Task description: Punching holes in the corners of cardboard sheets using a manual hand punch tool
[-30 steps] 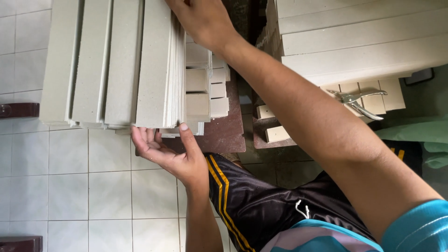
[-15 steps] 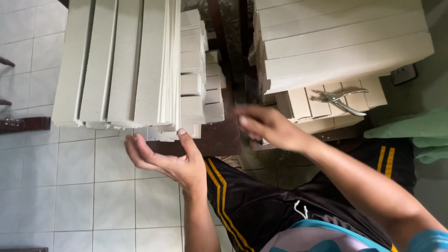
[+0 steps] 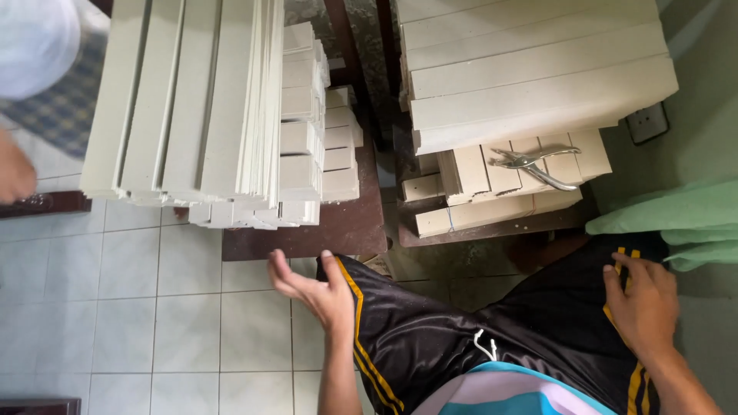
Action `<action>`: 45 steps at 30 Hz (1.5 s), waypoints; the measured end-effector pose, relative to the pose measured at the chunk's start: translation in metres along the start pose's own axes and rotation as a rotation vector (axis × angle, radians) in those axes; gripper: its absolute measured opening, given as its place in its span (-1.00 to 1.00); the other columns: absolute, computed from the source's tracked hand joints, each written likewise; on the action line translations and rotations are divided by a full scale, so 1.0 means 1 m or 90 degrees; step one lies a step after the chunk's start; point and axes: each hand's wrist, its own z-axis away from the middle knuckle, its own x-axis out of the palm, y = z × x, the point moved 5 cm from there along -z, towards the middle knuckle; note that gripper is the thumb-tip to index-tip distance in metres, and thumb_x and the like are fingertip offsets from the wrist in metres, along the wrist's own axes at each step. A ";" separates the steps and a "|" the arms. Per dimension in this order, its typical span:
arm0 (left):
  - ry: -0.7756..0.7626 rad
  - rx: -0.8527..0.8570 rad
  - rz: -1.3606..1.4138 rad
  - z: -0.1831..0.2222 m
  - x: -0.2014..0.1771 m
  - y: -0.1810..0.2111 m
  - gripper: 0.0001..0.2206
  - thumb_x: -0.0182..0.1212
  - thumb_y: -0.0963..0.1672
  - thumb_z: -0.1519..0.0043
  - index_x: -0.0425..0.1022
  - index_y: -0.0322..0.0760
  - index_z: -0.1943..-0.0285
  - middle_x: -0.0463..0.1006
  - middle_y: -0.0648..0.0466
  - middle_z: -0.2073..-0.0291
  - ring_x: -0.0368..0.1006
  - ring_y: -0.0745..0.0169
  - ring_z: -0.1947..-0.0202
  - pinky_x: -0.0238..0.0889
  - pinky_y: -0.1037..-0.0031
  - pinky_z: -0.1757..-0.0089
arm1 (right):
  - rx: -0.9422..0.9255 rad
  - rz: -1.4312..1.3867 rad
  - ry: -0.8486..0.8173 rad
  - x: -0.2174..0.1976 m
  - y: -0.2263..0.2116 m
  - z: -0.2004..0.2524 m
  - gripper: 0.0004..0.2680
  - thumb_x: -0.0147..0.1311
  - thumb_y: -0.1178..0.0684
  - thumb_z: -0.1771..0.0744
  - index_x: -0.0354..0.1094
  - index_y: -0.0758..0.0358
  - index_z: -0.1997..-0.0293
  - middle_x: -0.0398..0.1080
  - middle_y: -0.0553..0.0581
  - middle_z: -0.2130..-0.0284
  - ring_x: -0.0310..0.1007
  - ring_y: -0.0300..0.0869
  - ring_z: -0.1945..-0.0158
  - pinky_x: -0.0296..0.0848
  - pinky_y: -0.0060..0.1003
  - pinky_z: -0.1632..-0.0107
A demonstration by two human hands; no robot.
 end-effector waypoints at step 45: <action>-0.380 -0.510 0.244 -0.349 -0.047 -0.056 -0.61 0.09 0.16 -0.03 0.50 0.23 -0.01 0.54 0.47 0.22 0.51 0.55 0.23 0.39 0.59 0.23 | 0.073 -0.943 -0.433 -0.021 -0.605 -0.230 -0.11 -0.26 -0.57 -0.08 -0.48 -0.04 -0.54 -0.46 -0.05 -0.57 -0.51 -0.15 -0.61 -0.42 0.03 -0.49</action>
